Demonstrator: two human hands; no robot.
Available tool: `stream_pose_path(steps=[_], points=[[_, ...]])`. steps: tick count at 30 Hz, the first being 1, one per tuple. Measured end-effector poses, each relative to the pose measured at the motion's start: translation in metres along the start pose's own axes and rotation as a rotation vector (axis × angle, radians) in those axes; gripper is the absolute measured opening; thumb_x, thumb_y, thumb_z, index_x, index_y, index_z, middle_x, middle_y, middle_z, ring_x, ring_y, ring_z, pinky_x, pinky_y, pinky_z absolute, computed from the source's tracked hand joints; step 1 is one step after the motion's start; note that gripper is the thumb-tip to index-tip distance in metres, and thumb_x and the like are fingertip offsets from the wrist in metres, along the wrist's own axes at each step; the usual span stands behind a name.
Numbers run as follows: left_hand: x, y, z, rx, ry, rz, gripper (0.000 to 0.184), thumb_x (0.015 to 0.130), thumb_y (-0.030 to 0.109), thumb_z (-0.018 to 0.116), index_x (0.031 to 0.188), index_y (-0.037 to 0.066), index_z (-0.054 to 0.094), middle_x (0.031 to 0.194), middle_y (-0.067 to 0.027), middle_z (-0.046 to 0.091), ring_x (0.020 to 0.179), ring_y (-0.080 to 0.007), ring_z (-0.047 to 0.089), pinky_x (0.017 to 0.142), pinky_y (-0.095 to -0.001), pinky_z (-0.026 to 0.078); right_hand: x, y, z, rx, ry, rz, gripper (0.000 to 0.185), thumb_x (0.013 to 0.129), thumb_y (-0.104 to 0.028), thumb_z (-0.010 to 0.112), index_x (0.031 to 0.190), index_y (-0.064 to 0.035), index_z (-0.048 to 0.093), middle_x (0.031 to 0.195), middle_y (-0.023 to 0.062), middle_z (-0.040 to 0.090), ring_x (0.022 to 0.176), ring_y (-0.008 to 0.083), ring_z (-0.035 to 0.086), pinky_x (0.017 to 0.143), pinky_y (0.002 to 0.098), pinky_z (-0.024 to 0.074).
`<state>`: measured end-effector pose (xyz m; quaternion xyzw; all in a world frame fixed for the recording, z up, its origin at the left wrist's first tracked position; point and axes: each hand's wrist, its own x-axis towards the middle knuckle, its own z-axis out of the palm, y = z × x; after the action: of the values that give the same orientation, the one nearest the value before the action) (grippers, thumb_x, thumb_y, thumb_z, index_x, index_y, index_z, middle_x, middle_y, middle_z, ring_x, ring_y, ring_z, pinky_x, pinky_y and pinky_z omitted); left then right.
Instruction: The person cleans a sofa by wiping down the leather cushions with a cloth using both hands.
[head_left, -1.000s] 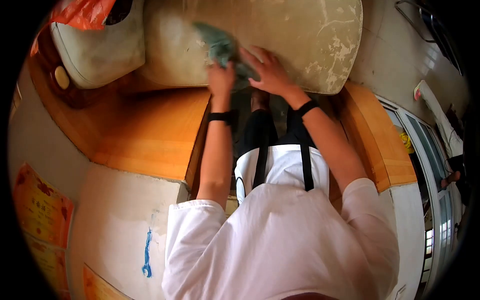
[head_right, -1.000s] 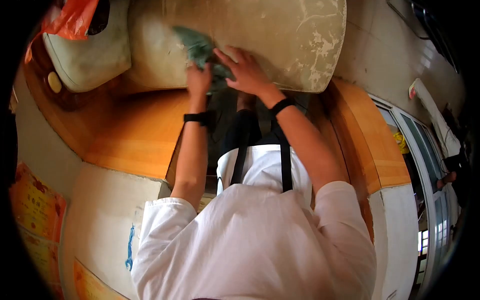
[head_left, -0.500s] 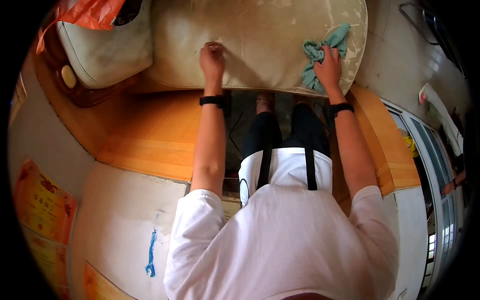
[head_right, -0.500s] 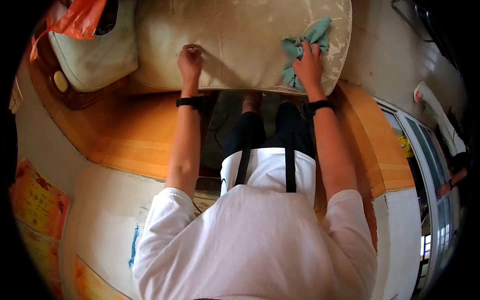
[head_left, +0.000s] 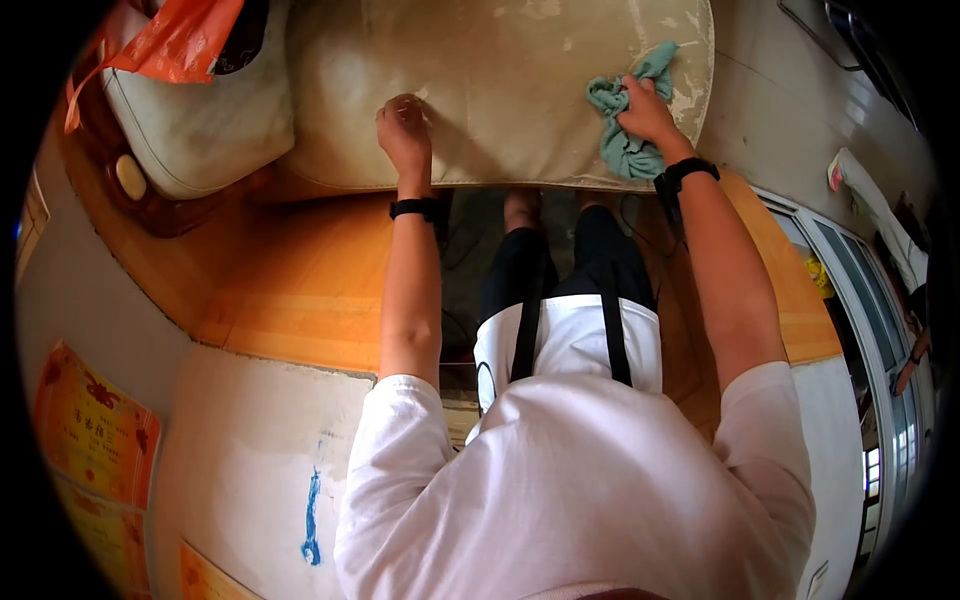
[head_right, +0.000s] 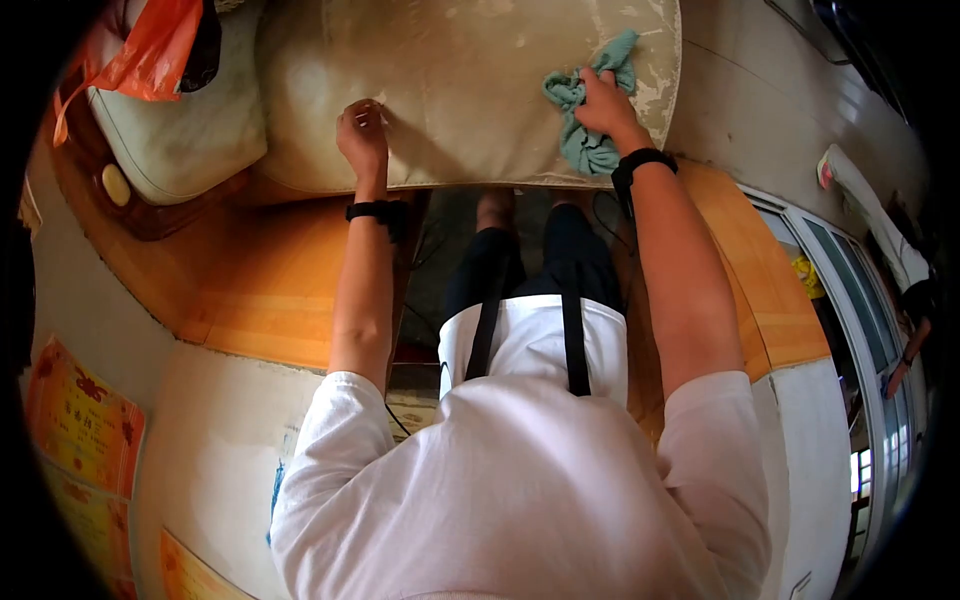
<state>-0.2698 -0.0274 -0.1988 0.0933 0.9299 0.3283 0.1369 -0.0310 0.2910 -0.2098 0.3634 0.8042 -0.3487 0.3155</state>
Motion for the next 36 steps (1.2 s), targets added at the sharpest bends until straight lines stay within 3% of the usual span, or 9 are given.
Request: stream_pose_path(steps=[4,6,10,14,19,24,26,31,36], points=[[0.002,-0.007,-0.005,0.275,0.042,0.094,0.015,0.086,0.019,0.073,0.094,0.006,0.075,0.089,-0.0145,0.070,0.082,-0.0319,0.068,0.074,-0.0406,0.052,0.003,0.000,-0.005,0.010,-0.103,0.014,0.070,0.079,-0.013,0.065,0.144,-0.0157,0.038,0.142,0.0270,0.039,0.121,0.0527,0.048,0.095,0.0590,0.0456],[-0.003,-0.004,-0.006,0.291,0.076,-0.069,0.020,0.086,0.024,0.074,0.092,0.005,0.076,0.089,-0.0162,0.072,0.081,-0.0333,0.069,0.074,-0.0416,0.053,0.007,-0.001,-0.004,0.000,-0.110,0.027,0.073,0.080,-0.013,0.064,0.147,-0.0162,0.035,0.147,0.0272,0.034,0.125,0.0522,0.046,0.098,0.0581,0.0453],[-0.003,0.004,-0.001,0.308,0.102,-0.104,0.024,0.085,0.028,0.074,0.093,0.005,0.077,0.088,-0.0161,0.073,0.082,-0.0329,0.070,0.075,-0.0415,0.053,0.013,-0.002,-0.005,-0.071,-0.172,0.113,0.080,0.082,-0.013,0.063,0.154,-0.0176,0.028,0.157,0.0277,0.023,0.133,0.0512,0.041,0.103,0.0556,0.0443],[0.001,0.014,0.001,0.311,0.074,-0.153,0.027,0.086,0.030,0.072,0.090,0.004,0.076,0.085,-0.0151,0.073,0.081,-0.0336,0.069,0.075,-0.0428,0.053,0.013,0.004,-0.002,-0.072,-0.161,0.079,0.077,0.082,-0.012,0.062,0.152,-0.0165,0.029,0.157,0.0290,0.022,0.131,0.0521,0.043,0.103,0.0557,0.0441],[0.004,0.002,0.008,0.333,0.040,-0.190,0.029,0.087,0.031,0.069,0.085,0.003,0.073,0.084,-0.0157,0.071,0.080,-0.0349,0.068,0.075,-0.0444,0.052,0.007,-0.003,-0.008,-0.057,-0.139,0.052,0.073,0.077,-0.013,0.064,0.144,-0.0140,0.035,0.147,0.0306,0.035,0.123,0.0531,0.048,0.100,0.0543,0.0452],[-0.019,0.000,0.001,0.172,0.024,-0.131,0.026,0.088,0.027,0.068,0.083,0.001,0.066,0.087,-0.0163,0.065,0.082,-0.0349,0.063,0.074,-0.0447,0.049,0.005,-0.006,-0.011,-0.035,-0.119,0.025,0.071,0.075,-0.012,0.064,0.141,-0.0139,0.038,0.138,0.0303,0.042,0.120,0.0526,0.050,0.098,0.0539,0.0457],[-0.024,0.005,-0.001,0.153,0.005,-0.127,0.022,0.090,0.024,0.067,0.087,0.002,0.068,0.089,-0.0150,0.065,0.082,-0.0325,0.064,0.073,-0.0427,0.050,0.005,-0.004,-0.011,-0.028,-0.114,0.003,0.070,0.074,-0.010,0.064,0.138,-0.0091,0.036,0.130,0.0324,0.044,0.120,0.0529,0.046,0.097,0.0507,0.0439],[-0.010,0.014,-0.003,0.167,-0.030,0.039,0.015,0.092,0.017,0.066,0.099,0.006,0.074,0.096,-0.0118,0.068,0.085,-0.0292,0.067,0.075,-0.0383,0.052,0.004,-0.003,-0.010,-0.023,-0.146,0.019,0.070,0.075,-0.010,0.063,0.140,-0.0111,0.037,0.136,0.0315,0.041,0.120,0.0530,0.048,0.097,0.0523,0.0448],[0.016,0.017,-0.015,0.316,-0.120,0.236,0.013,0.092,0.016,0.065,0.097,0.008,0.075,0.096,-0.0093,0.069,0.086,-0.0305,0.067,0.074,-0.0387,0.053,0.005,-0.001,-0.009,-0.049,-0.145,0.021,0.069,0.077,-0.010,0.062,0.142,-0.0116,0.038,0.143,0.0314,0.038,0.119,0.0534,0.050,0.097,0.0544,0.0459]])
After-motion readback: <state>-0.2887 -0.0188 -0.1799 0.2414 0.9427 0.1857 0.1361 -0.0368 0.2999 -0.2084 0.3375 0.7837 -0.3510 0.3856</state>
